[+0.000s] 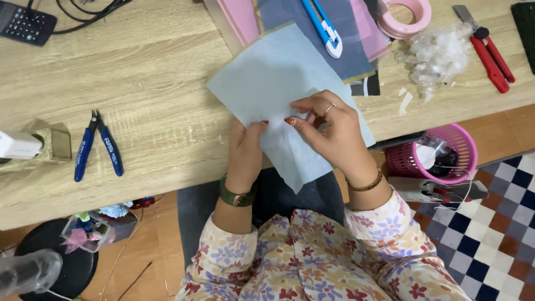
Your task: The person folds a sheet of light blue paper and secures the edges with small pieces of clear tape. They repeatedly smooth the paper and apply tape to hold the folds in place.
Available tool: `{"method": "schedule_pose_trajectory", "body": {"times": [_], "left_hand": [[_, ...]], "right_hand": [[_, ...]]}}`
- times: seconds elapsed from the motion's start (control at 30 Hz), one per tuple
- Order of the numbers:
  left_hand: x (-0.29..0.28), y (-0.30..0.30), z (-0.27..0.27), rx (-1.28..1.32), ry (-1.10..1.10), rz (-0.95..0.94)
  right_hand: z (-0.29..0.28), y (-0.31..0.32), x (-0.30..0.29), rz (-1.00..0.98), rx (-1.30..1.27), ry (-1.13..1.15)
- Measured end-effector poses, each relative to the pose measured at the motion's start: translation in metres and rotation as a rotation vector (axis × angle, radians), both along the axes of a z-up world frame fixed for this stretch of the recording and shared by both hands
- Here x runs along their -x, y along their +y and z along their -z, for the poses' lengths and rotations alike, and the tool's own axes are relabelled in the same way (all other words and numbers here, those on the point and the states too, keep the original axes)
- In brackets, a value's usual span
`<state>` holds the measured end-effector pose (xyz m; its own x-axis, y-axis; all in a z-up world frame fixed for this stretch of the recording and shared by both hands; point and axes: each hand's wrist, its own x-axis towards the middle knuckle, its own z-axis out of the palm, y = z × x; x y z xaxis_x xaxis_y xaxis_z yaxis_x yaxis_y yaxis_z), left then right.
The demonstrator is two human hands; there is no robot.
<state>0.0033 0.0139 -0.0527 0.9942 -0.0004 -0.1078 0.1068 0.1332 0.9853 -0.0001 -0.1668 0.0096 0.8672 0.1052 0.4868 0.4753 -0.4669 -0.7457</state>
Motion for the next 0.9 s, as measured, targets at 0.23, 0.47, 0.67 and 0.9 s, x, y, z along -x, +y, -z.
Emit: {"method": "schedule_pose_trajectory", "body": {"times": [0.23, 0.47, 0.67, 0.9], "left_hand": [[0.010, -0.014, -0.056, -0.152, -0.087, -0.007], [0.013, -0.018, -0.062, -0.352, -0.214, 0.035], [0.017, -0.016, -0.057, -0.316, -0.189, 0.116], [0.016, -0.036, -0.073, -0.231, -0.416, 0.195]], "right_hand": [[0.013, 0.002, 0.000, 0.012, 0.042, -0.011], [0.001, -0.011, -0.003, 0.053, 0.107, -0.001], [0.008, -0.049, -0.012, 0.147, -0.210, 0.145], [-0.012, -0.116, 0.000, 0.414, -0.427, 0.249]]}}
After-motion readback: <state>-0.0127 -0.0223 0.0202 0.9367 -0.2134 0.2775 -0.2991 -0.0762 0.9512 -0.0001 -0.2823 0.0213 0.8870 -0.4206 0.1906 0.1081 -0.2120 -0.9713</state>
